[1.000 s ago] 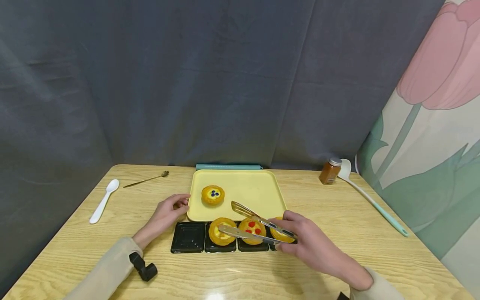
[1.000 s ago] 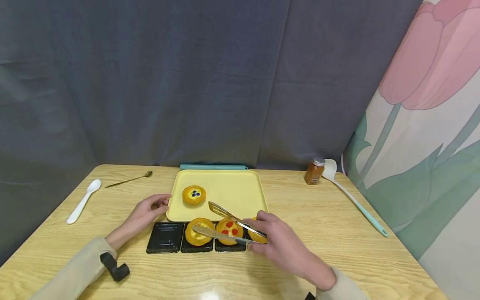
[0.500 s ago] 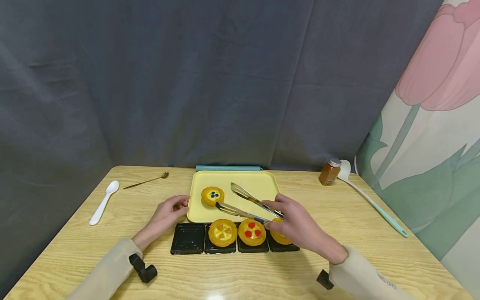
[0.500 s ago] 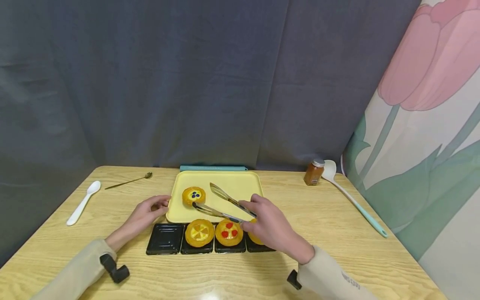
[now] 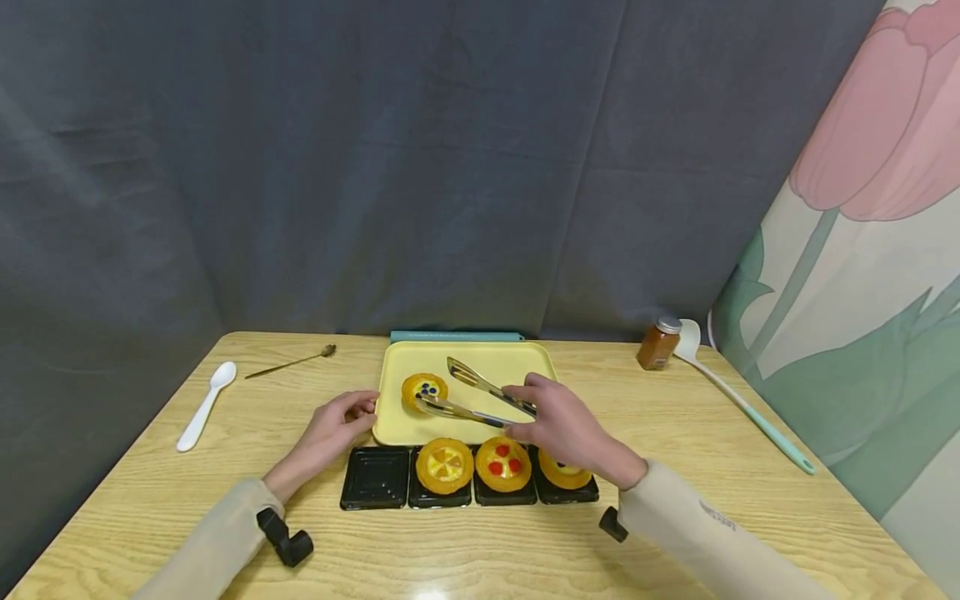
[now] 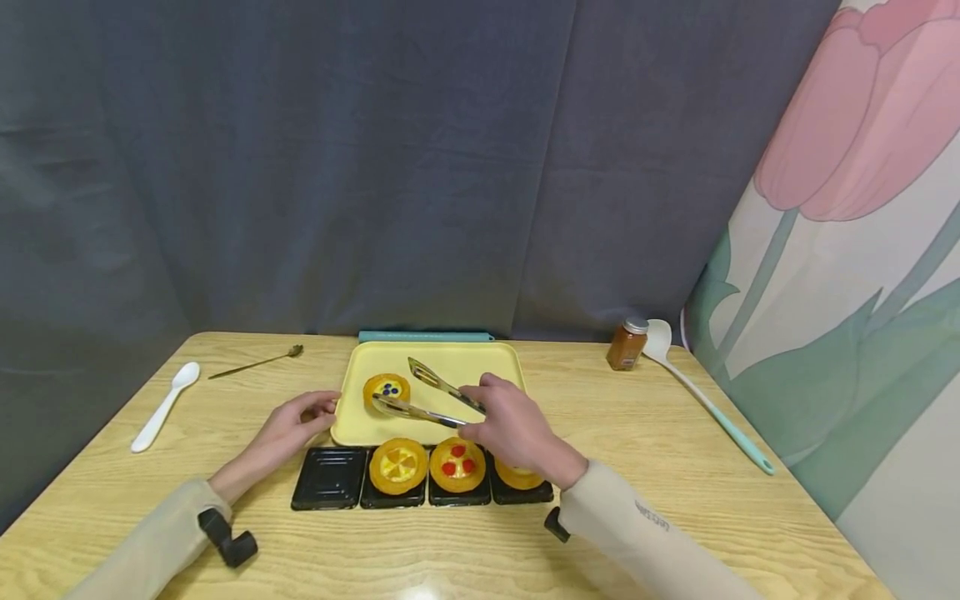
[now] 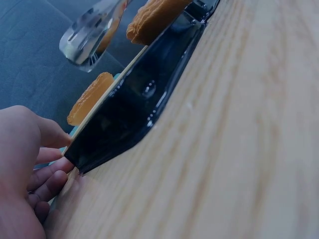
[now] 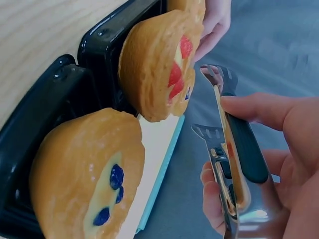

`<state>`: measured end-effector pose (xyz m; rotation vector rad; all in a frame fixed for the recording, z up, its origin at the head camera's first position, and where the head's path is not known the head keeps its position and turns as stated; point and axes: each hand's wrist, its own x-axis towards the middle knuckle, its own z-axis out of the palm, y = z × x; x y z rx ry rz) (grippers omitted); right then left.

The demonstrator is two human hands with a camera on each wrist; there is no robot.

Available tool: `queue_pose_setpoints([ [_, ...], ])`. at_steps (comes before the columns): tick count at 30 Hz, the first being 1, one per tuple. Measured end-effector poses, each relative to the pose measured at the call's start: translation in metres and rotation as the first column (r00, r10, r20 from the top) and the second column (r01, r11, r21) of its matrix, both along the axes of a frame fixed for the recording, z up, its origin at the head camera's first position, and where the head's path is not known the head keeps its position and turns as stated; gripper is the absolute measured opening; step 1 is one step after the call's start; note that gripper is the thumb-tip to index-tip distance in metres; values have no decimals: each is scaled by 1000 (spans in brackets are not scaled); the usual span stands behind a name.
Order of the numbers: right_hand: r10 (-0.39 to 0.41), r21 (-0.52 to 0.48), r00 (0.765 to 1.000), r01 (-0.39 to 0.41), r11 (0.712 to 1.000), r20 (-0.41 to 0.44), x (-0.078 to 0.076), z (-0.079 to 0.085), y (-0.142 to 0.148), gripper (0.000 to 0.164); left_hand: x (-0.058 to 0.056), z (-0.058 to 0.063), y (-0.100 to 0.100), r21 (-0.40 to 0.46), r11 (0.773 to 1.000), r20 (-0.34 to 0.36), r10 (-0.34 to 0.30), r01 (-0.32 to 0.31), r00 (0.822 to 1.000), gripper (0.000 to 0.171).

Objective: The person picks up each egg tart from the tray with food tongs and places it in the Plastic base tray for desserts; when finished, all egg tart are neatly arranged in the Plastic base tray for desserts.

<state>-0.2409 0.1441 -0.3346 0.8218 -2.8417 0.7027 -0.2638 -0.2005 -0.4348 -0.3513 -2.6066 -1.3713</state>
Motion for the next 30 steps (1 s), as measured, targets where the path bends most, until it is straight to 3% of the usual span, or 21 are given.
queue_pose_setpoints([
  [12, -8, 75, 1000, 8, 997, -1, -17, -5, -15, 52, -1, 0, 0, 3, 1000, -4, 0, 0, 1000, 39],
  [30, -9, 89, 1000, 7, 996, 28, -23, -7, -25, 52, 0, 1, 0, 7, 1000, -2, -5, 5, 1000, 40],
])
